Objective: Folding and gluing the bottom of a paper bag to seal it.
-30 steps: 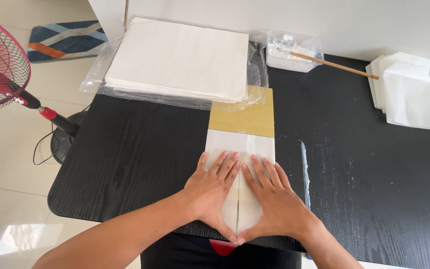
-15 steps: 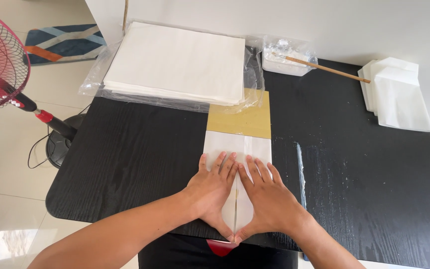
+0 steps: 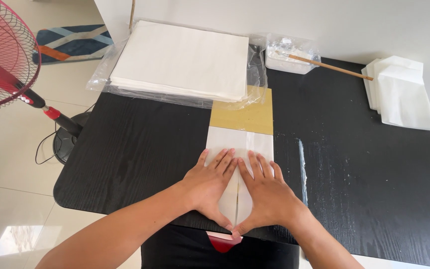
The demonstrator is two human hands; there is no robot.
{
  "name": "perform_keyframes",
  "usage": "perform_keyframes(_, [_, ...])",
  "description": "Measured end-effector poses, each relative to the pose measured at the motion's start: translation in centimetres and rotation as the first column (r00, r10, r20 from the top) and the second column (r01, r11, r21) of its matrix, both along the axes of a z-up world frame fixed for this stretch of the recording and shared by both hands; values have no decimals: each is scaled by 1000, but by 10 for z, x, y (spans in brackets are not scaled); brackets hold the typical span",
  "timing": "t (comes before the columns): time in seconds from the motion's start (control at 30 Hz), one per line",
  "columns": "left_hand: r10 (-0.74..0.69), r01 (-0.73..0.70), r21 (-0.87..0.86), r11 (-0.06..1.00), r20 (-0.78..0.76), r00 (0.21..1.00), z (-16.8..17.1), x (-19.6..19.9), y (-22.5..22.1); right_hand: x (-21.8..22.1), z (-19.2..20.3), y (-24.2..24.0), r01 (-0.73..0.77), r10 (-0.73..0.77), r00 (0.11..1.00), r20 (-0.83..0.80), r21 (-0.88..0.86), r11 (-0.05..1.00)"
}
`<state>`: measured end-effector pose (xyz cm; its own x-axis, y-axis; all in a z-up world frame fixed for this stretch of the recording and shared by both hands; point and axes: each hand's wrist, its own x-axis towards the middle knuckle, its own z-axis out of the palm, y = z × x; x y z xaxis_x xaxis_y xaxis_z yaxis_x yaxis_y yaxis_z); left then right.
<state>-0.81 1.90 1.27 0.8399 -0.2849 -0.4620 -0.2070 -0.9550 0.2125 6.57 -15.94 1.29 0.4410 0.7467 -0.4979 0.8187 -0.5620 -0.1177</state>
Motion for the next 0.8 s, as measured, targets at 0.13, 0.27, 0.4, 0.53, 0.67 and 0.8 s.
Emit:
perform_keyframes(0.13, [-73,69,48,996,76,994,-14,8,-4,1,-4,1,-17,16,1000,21,13,1000])
perform_keyframes(0.27, [14,-8,-47,999,133,991,-31,11,2,8,6,-5,105,-96,990,-100,82,991])
perform_keyframes(0.4, [69,-43,-69,997,452,890,-61,10,15,18,19,-14,357,-310,920,-242,184,916])
perform_keyframes(0.53, [126,-109,-81,991,254,959,-35,19,21,22,41,-2,549,-479,818,-318,187,814])
perform_keyframes(0.67, [392,-376,-303,875,-10,920,-36,29,25,31,29,2,630,-535,743,-402,149,762])
perform_keyframes(0.8, [483,-467,-401,788,-67,873,-17,28,20,26,34,7,696,-571,682,-457,167,698])
